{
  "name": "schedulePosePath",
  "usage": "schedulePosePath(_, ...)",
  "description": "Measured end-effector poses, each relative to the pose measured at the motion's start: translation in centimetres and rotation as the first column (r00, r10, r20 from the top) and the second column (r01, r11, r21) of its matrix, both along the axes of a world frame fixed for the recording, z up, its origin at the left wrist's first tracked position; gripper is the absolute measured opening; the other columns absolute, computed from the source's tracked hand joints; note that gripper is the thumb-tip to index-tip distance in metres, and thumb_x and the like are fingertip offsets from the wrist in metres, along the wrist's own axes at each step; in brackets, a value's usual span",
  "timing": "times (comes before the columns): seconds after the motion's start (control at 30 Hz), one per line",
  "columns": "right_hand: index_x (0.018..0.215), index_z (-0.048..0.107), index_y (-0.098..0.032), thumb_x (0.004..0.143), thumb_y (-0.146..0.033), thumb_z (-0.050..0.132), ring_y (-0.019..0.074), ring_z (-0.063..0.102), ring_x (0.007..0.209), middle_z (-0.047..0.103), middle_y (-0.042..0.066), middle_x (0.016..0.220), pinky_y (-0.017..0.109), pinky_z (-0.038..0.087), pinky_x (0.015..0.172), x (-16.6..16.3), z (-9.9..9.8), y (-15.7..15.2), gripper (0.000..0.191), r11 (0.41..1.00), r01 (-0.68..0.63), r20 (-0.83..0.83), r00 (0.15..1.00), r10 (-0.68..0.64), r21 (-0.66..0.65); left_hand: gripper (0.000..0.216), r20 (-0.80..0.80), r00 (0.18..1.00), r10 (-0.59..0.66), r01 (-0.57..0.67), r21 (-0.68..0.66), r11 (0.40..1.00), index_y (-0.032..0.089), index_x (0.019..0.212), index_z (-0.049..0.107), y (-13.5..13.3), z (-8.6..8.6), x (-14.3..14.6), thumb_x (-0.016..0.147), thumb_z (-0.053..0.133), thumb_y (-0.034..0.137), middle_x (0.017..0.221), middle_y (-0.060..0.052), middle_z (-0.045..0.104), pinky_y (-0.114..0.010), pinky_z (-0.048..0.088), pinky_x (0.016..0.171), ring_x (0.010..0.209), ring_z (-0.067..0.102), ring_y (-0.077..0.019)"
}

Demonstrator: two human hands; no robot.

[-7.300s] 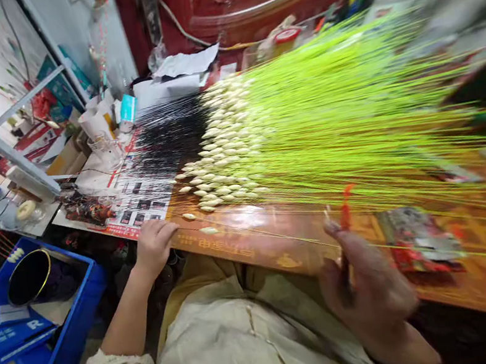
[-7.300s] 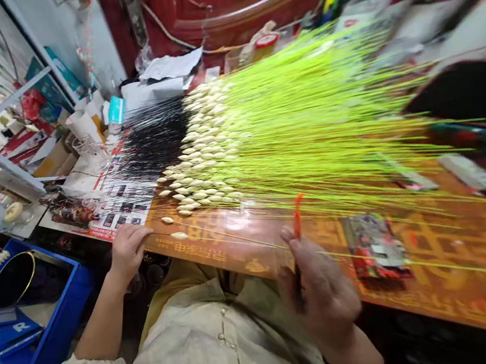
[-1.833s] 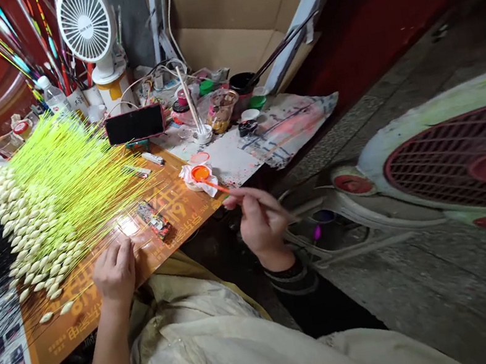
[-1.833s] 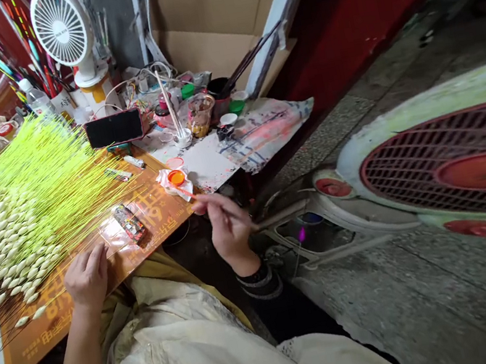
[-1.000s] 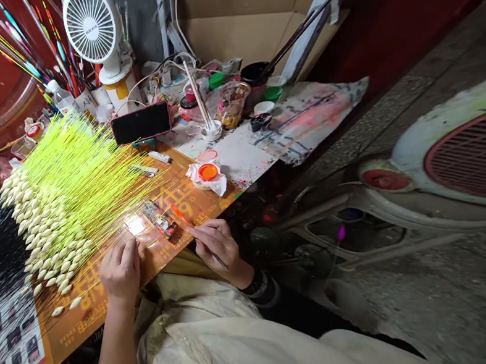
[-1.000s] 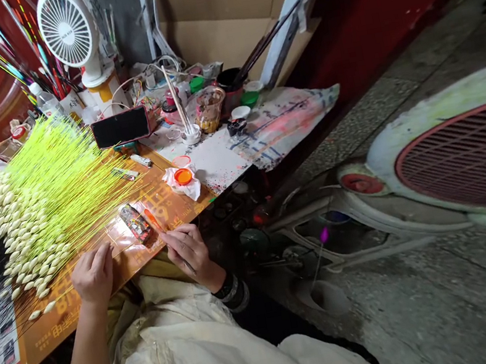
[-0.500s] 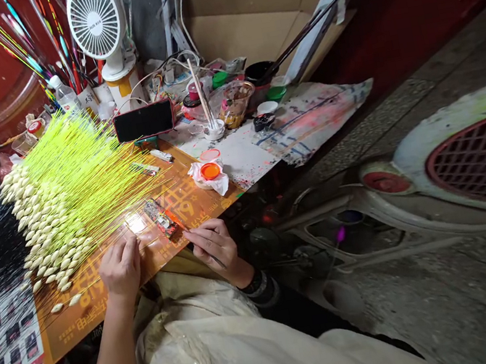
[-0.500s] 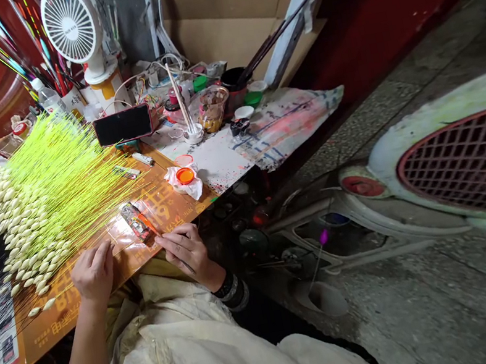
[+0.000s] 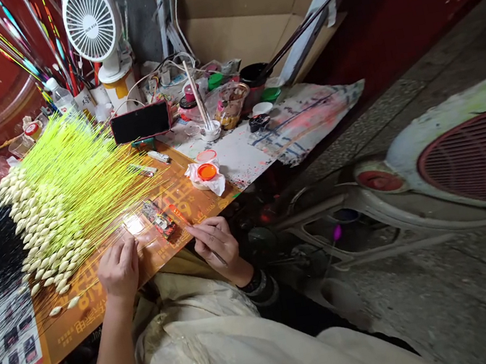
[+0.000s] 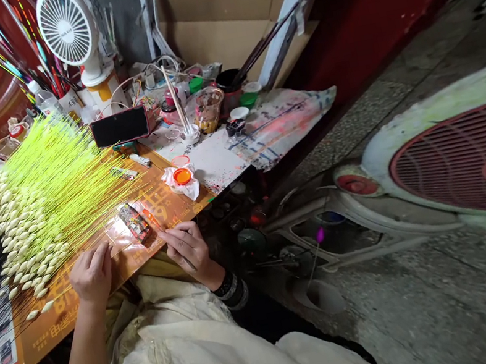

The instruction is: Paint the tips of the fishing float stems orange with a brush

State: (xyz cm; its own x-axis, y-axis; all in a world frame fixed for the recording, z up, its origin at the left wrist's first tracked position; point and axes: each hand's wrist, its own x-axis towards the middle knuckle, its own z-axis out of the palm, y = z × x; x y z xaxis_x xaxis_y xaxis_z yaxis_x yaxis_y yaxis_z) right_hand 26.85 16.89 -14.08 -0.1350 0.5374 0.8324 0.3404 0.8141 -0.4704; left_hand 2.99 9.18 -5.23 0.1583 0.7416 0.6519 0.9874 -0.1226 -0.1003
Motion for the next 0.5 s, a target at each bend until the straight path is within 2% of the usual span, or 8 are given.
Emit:
schedulePosePath(0.23,0.145,0.055,-0.030,0.094,-0.012,0.059,0.0237,0.065,0.095,0.075,0.008,0.108,0.043,0.058,0.081,-0.07,0.56,0.04,0.054,0.999,-0.024,-0.065,0.998,0.026,0.027,0.016,-0.001,1.000,0.001,-0.001,-0.004,1.000,0.022,0.109,0.072,0.02,0.04,-0.03,0.096,0.063,0.024,0.087,-0.006,0.076,-0.029,0.046,0.072,0.076,0.068,-0.0162)
schedulePosePath(0.5,0.146,0.054,-0.028,0.091,-0.005,0.060,0.0242,0.062,0.096,0.074,0.009,0.109,0.043,0.057,0.082,-0.15,0.71,0.00,0.060,0.999,-0.025,-0.073,0.997,0.028,0.034,0.014,-0.036,0.999,-0.006,0.006,0.019,1.000,0.020,0.107,0.072,0.10,0.26,-0.03,0.094,0.066,0.022,0.088,-0.005,0.076,-0.028,0.047,0.073,0.075,0.066,-0.0161)
